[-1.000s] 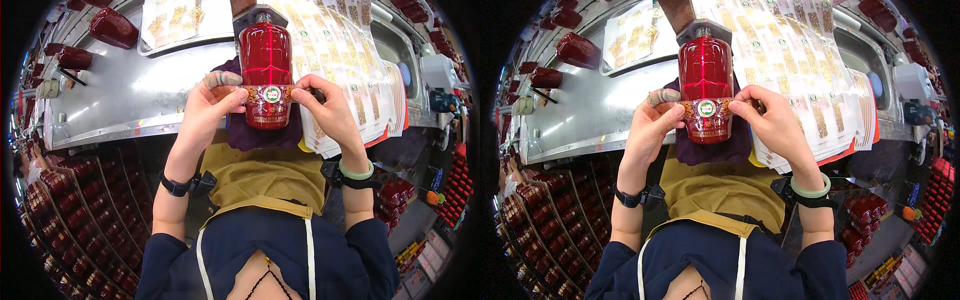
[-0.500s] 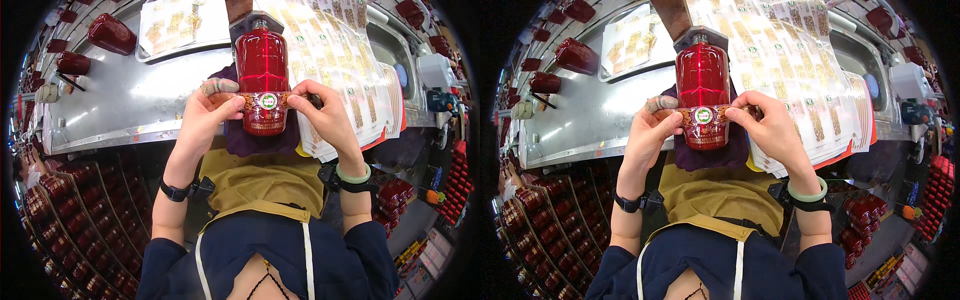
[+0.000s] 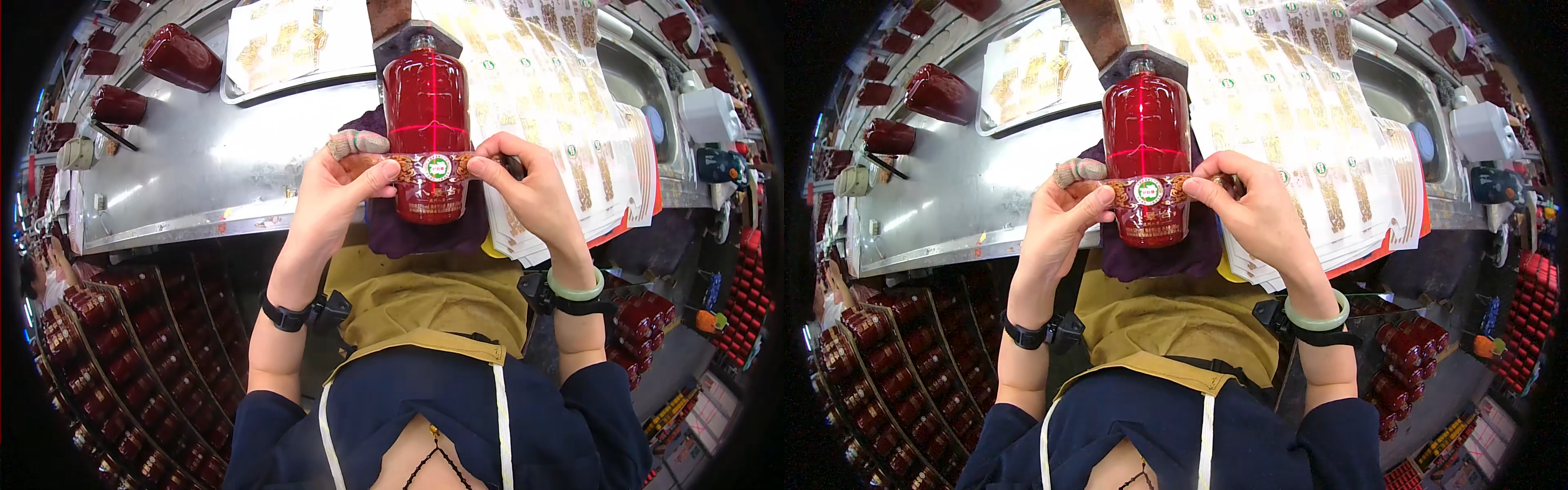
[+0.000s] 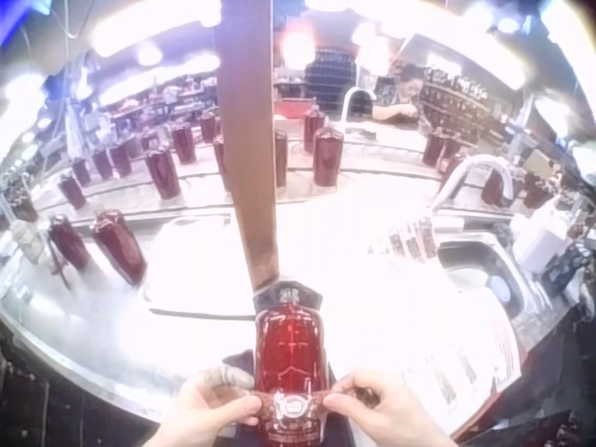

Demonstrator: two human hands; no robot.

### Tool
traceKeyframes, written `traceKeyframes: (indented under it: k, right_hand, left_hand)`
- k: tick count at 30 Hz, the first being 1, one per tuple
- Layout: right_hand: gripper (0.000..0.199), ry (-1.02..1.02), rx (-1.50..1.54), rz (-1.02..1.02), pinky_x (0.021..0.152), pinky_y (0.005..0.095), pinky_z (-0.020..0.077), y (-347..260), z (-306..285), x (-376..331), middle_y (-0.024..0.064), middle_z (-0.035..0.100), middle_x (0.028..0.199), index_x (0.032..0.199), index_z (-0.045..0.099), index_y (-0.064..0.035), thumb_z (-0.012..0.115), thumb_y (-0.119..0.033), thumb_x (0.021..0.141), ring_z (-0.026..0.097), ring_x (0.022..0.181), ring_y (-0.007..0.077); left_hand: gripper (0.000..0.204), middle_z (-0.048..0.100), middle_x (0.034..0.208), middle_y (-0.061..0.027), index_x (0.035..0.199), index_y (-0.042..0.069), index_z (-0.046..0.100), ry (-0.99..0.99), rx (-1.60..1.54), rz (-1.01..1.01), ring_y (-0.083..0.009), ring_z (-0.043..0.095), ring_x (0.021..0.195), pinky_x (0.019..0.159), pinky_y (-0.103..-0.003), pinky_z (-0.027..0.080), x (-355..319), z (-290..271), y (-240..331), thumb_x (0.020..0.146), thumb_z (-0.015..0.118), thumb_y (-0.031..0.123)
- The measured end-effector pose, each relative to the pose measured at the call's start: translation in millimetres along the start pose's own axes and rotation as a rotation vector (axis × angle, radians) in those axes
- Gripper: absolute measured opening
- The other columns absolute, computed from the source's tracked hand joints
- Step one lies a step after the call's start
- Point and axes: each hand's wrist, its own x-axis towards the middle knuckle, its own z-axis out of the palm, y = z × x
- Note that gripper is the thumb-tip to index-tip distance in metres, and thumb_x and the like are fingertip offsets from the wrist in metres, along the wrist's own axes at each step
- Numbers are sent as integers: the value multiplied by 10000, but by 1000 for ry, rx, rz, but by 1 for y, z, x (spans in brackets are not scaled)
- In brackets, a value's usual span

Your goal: Manually applying labels and decorative adhesive bands to red liquor bottles.

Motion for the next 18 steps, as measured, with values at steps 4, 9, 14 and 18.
traceKeyframes:
  k: [4,9,14,18]
  right_hand:
    - [195,-7,-13,31,610,242,386,-2,-1,-1,-34,637,756,952,723,-10,747,-204,965,466,675,41]
    - [201,-3,-7,26,599,242,373,0,-1,-1,-40,614,733,949,722,-9,754,-207,962,457,666,39]
    - [204,3,25,13,596,241,369,-2,1,1,-43,607,726,942,721,-9,757,-209,960,452,659,37]
    - [202,-3,-7,41,596,237,363,-3,0,-1,-47,597,718,943,720,-8,761,-205,955,455,663,34]
  left_hand:
    - [281,729,1030,-68,1158,35,629,-6,-9,-4,-115,701,937,754,-250,599,0,0,0,932,787,83]
    - [280,722,1015,-62,1157,31,625,9,4,9,-111,696,925,747,-249,596,0,2,0,931,785,71]
    - [279,715,1001,-56,1156,29,624,6,-5,17,-108,694,922,740,-247,595,-1,4,1,929,784,62]
    - [288,708,991,-50,1153,23,628,30,33,22,-107,685,914,761,-259,584,-1,6,2,919,792,55]
